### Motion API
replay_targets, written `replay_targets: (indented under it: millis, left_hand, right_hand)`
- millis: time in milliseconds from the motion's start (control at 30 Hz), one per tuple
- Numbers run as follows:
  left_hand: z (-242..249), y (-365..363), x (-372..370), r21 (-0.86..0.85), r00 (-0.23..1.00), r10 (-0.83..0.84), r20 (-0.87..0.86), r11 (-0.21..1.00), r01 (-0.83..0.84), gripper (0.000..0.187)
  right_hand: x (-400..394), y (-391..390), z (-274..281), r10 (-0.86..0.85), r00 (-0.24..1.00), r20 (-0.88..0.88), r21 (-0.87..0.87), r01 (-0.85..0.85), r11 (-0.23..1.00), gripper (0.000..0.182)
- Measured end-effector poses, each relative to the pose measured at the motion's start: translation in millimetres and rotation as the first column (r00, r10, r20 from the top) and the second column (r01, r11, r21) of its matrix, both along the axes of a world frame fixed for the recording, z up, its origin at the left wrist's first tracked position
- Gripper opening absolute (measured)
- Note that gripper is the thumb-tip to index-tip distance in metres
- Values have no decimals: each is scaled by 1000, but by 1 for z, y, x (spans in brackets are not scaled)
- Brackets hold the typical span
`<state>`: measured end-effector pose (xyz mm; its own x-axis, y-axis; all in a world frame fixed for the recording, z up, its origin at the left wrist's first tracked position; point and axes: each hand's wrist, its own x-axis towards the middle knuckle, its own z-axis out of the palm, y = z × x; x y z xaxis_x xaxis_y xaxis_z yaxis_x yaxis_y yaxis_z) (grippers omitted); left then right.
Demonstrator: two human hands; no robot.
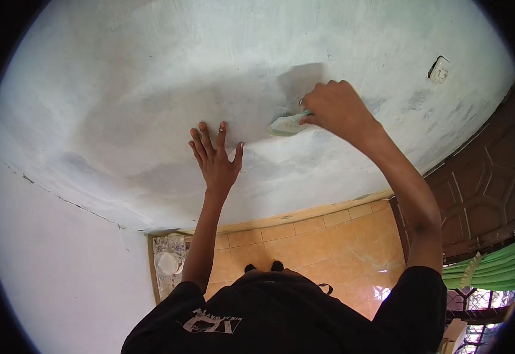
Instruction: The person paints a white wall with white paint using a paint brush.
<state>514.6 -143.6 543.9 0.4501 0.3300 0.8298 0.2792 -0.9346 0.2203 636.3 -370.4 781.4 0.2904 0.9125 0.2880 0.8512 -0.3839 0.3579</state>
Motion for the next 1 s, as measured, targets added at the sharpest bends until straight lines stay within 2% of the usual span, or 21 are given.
replay_targets:
  millis: [33, 67, 167, 267, 367, 400, 433, 500, 633, 700, 800, 900, 1000]
  left_hand:
    - [0, 1, 0, -3, 1000, 5, -6, 1000, -5, 70]
    - [0, 2, 0, -5, 1000, 1, -1, 1000, -1, 70]
    - [-1, 1, 0, -10, 1000, -8, 7, 1000, 9, 70]
    - [0, 0, 0, -7, 1000, -6, 9, 1000, 6, 70]
    - [2, 0, -1, -16, 1000, -9, -2, 1000, 9, 70]
    - [2, 0, -2, -23, 1000, -14, -5, 1000, 14, 70]
    - [3, -1, -2, -31, 1000, -17, -7, 999, 17, 70]
    - [2, -1, -4, -38, 1000, -25, -18, 999, 25, 70]
    - [1, 2, -4, -44, 999, -30, -34, 999, 28, 70]
    - [2, 2, -3, -44, 999, -24, -36, 999, 23, 70]
    - [2, 1, -4, -48, 999, -25, -37, 999, 23, 70]
    - [2, 1, -2, -47, 999, -20, -50, 999, 18, 70]
    - [-2, 4, -2, -21, 999, -9, -43, 1000, 8, 70]
  right_hand:
    - [4, 3, 0, -30, 999, 29, -14, 30, 999, 31]
    - [17, 0, 1, -56, 990, 132, 2, 57, 998, 33]
    - [3, -25, 39, -48, 991, 128, 183, 24, 983, 34]
    - [-13, -37, 56, -123, 992, 43, 170, 114, 979, 21]
    - [-7, -29, 35, -33, 996, 83, 54, 29, 998, 34]
    - [-2, -19, 23, -75, 995, 63, -16, 76, 997, 33]
    - [-2, -14, 17, -47, 999, 17, -32, 47, 998, 33]
    - [10, -4, 11, -71, 995, 75, -44, 75, 996, 33]
    - [4, -27, 56, -43, 985, 165, 199, 9, 980, 34]
    - [-11, -27, 74, -104, 994, 46, 194, 93, 976, 34]
    - [-6, -13, 61, 73, 990, 118, 164, -92, 982, 34]
    - [-5, 13, 34, 126, 990, 59, 71, -130, 989, 35]
    - [2, 13, 45, 47, 998, 29, 89, -50, 995, 34]
